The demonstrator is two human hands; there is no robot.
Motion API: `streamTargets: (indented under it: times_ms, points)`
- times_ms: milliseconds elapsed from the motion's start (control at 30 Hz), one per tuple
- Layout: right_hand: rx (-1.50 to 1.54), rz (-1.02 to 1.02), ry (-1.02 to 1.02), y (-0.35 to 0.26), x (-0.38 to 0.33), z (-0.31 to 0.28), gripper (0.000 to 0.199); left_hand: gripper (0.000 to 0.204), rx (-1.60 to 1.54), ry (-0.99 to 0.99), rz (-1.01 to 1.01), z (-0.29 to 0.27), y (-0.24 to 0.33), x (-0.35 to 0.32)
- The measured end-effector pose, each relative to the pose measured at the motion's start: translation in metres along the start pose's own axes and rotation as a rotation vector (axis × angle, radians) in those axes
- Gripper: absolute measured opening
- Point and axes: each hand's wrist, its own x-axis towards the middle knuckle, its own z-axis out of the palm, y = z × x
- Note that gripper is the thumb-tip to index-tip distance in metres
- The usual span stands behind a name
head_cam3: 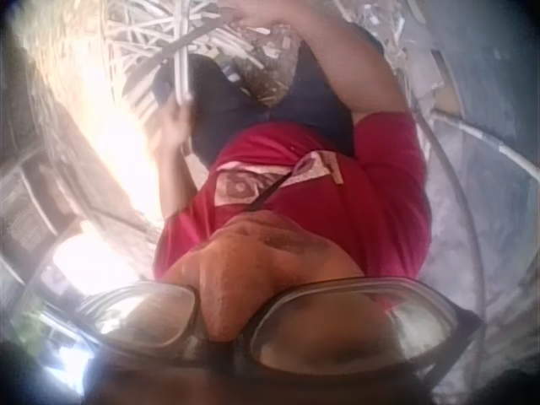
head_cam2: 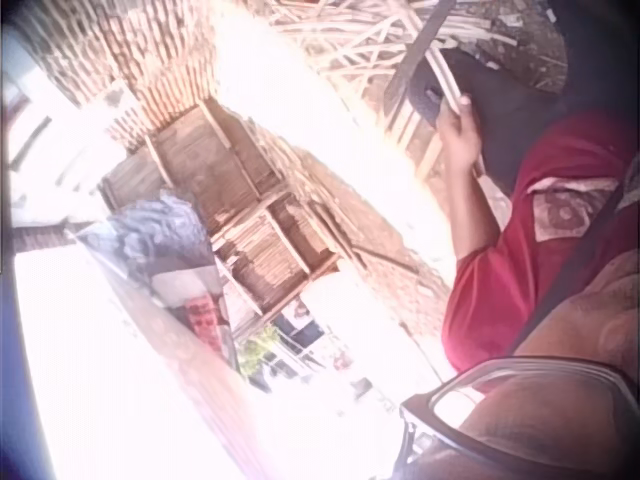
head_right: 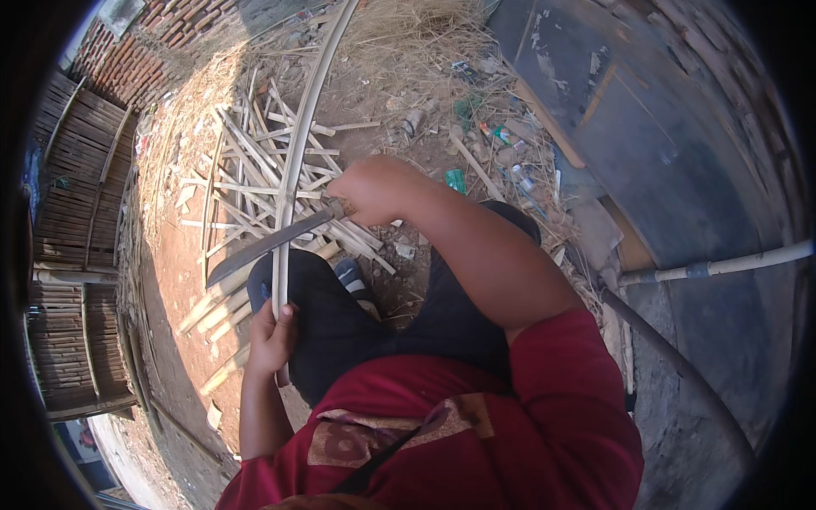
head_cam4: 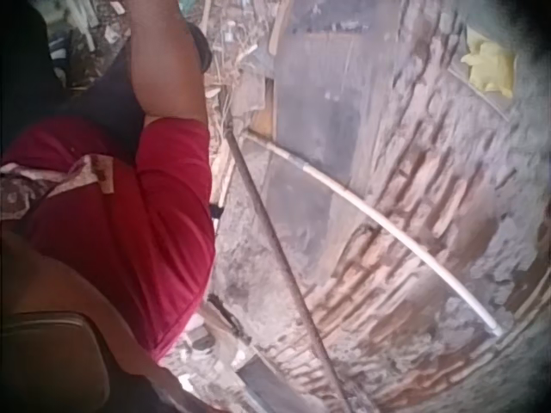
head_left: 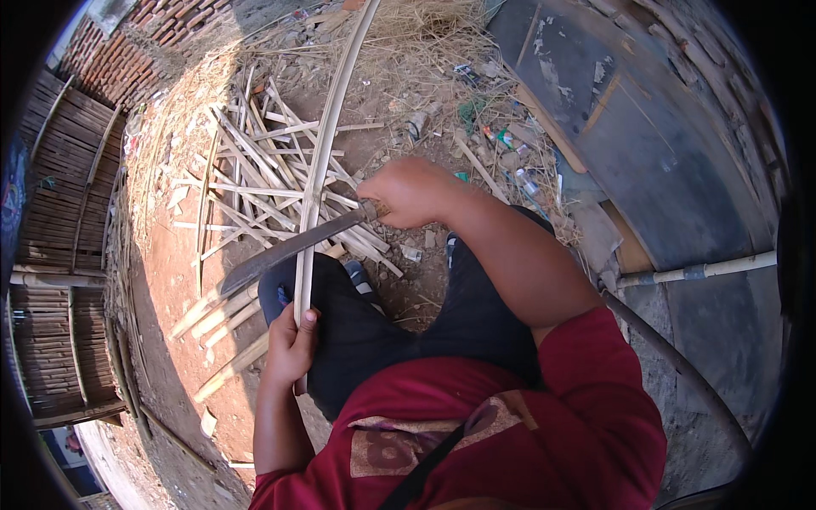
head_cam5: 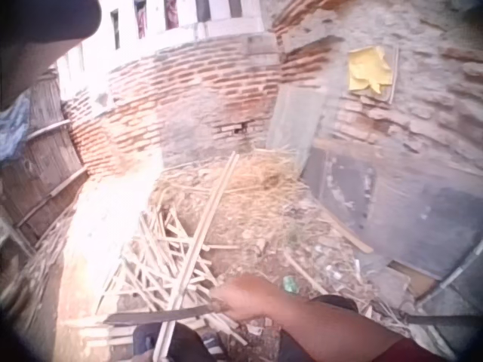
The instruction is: The person shaves a long strip of bamboo using a knife. They hold the bamboo strip in one hand and scrape the knife along its surface to smooth it, then pick up and inspect another bamboo piece.
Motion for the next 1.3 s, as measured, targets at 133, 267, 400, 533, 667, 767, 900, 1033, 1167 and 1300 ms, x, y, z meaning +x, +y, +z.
streamTargets:
  times_ms: [133, 267, 400, 533, 667, 767, 900, 1033, 1167, 1300]
  points:
    - [0.092, 0.318, 0.248, 0.059, 0.008, -0.010, 0.039, 0.037, -0.027, 0.007, 0.004, -0.002, -0.004, 0.000]
    - [0.136, 0.331, 0.239, 0.056, 0.002, 0.006, 0.039, 0.033, -0.068, -0.011, -0.031, 0.000, 0.002, 0.003]
    - [-0.085, 0.003, 0.004, 0.011, -0.003, 0.006, 0.035, 0.035, -0.052, -0.013, -0.073, 0.001, 0.009, 0.001]
    - [0.033, 0.063, 0.085, 0.023, -0.001, -0.007, 0.033, 0.035, -0.009, -0.008, -0.023, 0.002, 0.009, -0.002]
    - [0.107, 0.446, 0.308, 0.061, 0.002, -0.020, 0.033, 0.034, -0.011, 0.015, -0.023, 0.001, 0.007, -0.002]
    - [0.132, 0.338, 0.165, 0.043, -0.004, -0.011, 0.033, 0.034, 0.033, 0.020, -0.015, 0.001, 0.008, -0.001]
    - [-0.089, -0.023, -0.002, 0.016, -0.003, 0.007, 0.043, 0.036, 0.078, 0.001, -0.069, 0.001, 0.022, -0.003]
    - [0.151, 0.124, 0.075, 0.018, -0.002, -0.001, 0.044, 0.036, 0.127, 0.010, 0.007, 0.002, 0.020, -0.007]
    - [0.813, 0.197, 0.113, 0.004, 0.007, 0.005, 0.040, 0.030, 0.239, 0.084, 0.091, 0.003, 0.026, -0.012]
    - [1.258, 0.190, -0.025, -0.018, 0.010, 0.001, 0.022, 0.028, 0.502, 0.132, 0.240, 0.001, 0.043, -0.005]
